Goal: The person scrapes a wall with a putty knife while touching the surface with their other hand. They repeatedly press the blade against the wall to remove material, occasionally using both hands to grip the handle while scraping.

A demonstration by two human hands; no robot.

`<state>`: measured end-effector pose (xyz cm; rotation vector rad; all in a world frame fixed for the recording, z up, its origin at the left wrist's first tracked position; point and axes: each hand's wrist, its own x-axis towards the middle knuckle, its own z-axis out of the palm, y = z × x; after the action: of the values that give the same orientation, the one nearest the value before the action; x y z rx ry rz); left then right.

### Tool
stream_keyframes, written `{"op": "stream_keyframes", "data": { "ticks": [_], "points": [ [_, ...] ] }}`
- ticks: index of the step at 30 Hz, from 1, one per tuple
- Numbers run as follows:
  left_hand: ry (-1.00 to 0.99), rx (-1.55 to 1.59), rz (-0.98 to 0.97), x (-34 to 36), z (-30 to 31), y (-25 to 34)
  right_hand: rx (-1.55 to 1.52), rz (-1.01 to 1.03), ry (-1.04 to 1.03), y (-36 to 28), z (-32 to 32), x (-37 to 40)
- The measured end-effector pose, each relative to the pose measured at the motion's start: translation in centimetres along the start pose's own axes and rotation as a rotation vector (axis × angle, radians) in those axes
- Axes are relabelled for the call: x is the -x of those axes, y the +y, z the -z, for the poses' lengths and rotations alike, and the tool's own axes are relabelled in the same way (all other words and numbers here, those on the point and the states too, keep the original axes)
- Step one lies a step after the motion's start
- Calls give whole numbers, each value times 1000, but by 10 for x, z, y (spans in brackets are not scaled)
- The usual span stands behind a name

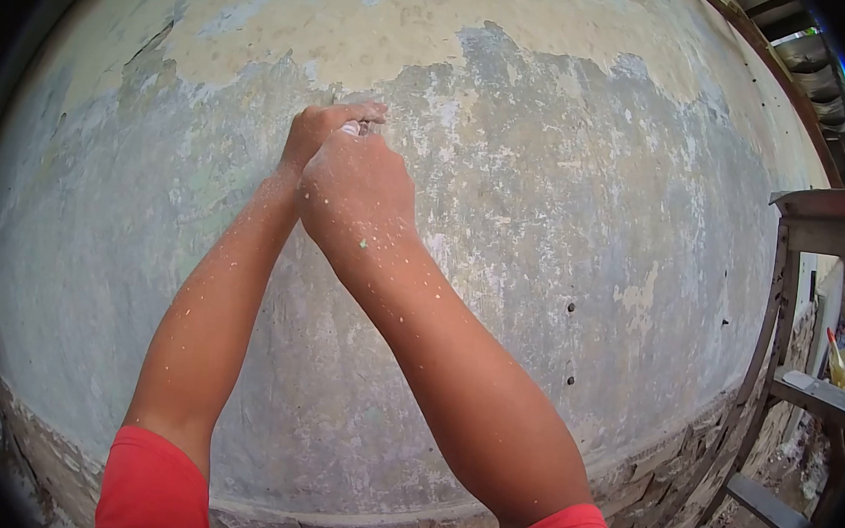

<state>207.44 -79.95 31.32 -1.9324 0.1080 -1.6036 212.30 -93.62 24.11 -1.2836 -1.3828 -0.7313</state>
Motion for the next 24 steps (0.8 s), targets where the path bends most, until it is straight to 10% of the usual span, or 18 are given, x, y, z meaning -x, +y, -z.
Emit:
{"op": "stream_keyframes", "data": {
  "ticks": [24],
  "points": [
    [55, 13, 51, -3, -8, 11, 8, -3, 51, 13, -1, 0]
  ]
}}
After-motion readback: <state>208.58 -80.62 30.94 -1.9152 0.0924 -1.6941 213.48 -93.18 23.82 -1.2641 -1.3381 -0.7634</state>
